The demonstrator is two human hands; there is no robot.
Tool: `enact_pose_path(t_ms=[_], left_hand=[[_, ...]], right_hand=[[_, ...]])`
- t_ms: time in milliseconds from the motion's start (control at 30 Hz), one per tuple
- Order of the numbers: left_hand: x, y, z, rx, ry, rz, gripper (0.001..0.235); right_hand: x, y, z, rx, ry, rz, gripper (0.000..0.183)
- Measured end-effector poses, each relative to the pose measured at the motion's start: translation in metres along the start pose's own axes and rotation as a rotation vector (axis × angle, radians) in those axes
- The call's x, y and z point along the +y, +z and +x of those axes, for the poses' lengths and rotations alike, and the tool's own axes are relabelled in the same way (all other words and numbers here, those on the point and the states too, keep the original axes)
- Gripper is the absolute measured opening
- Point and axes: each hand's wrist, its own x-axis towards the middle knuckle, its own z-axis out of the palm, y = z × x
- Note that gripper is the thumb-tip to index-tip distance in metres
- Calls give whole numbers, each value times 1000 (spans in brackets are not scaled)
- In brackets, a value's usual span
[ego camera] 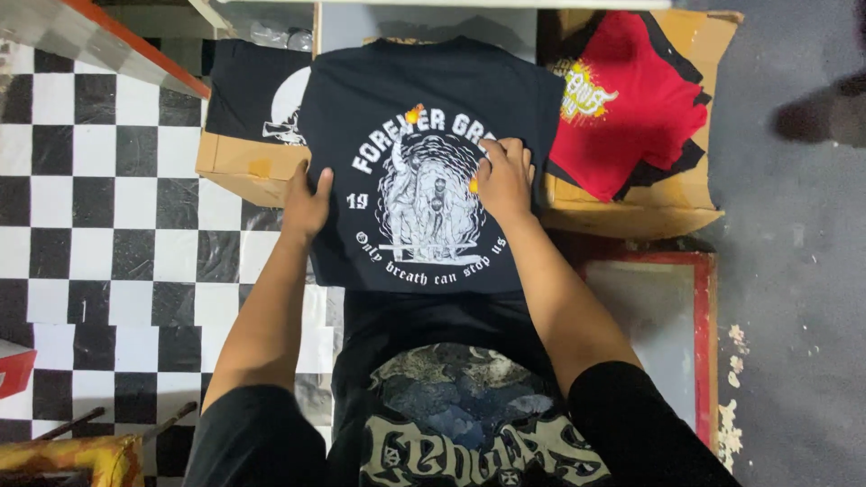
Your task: The person prepares and positions t-shirts on a heat press by unfolding and smoothing the fabric.
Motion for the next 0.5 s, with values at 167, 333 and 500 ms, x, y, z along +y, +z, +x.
enact_pose_path(t_ms=[167, 333, 500], left_hand=[[-56, 4, -35, -115, -138, -17, 74], [-69, 5, -46, -103, -139, -9, 56], [-67, 2, -26, -2, -155, -19, 42]], right_hand=[[29, -20, -23, -7, 272, 16, 36], [39, -37, -33, -268, 493, 288, 63], [29, -41, -17, -202, 448, 188, 64]])
